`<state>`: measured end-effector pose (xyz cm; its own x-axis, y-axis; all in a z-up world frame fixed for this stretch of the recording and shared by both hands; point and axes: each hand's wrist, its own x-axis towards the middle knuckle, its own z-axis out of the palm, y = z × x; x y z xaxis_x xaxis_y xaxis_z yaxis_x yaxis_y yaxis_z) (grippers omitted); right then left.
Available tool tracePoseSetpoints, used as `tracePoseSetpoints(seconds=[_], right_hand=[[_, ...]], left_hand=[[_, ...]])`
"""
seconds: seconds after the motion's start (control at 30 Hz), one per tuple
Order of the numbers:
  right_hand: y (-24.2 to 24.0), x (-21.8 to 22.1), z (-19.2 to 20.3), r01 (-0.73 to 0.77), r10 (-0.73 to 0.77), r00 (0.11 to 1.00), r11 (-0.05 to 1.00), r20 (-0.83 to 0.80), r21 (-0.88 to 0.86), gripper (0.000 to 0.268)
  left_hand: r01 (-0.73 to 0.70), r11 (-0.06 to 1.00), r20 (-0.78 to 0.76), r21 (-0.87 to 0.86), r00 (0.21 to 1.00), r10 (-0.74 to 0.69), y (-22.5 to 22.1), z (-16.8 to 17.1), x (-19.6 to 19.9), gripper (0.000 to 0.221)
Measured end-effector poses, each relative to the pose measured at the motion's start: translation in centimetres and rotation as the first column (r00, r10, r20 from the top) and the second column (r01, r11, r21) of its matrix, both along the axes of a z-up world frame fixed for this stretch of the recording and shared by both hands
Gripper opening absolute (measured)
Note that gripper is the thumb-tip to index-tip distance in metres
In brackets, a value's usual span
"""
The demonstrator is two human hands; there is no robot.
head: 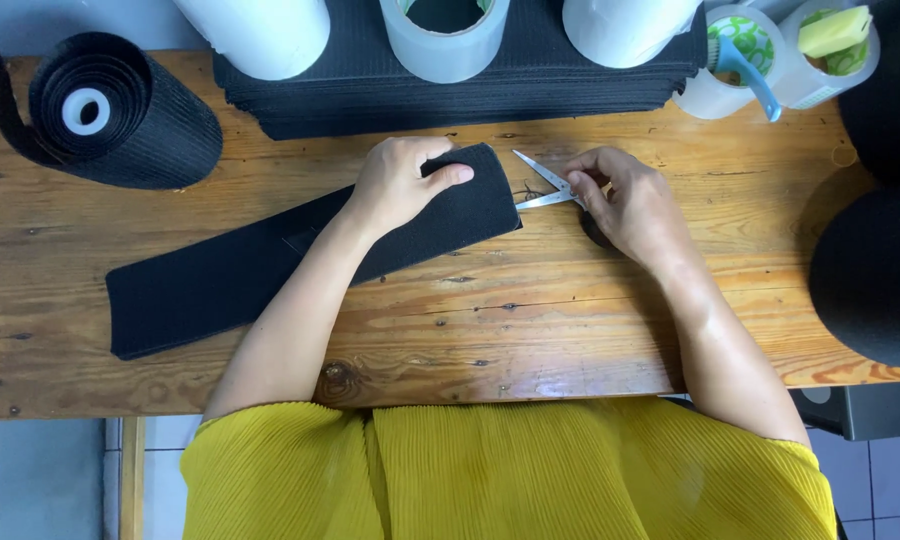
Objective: Trimming loose threads from a black strap using scissors and performing a manual quality inspection.
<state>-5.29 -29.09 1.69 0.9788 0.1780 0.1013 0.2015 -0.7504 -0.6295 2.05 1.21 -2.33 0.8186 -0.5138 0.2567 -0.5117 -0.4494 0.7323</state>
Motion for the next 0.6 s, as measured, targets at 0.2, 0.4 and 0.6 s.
tracePoseSetpoints(seconds=[0.2, 0.4, 0.6], right_hand=[[-0.5, -0.3, -1.0, -0.014, 0.052, 0.991, 0.958, 0.125, -0.288, 0.013], [-2.4, -0.9, -0.1, -0.002, -0.036, 0.998, 0.846, -0.060, -0.532, 0.033], [-0.6, -0.9, 3.3, -0.081, -0.094, 0.956, 0.827, -0.278, -0.557, 0.058]], left_hand=[[-0.014, 1.000, -0.006, -0.008, 1.000, 0.014, 0.5, 0.7, -0.2, 0.030], [-0.031, 0.998, -0.004, -0.060, 1.000, 0.030, 0.7, 1.6, -0.1, 0.030], [-0.069, 0.995, -0.013, -0.075, 0.998, 0.069, 1.5, 0.5, 0.3, 0.028]])
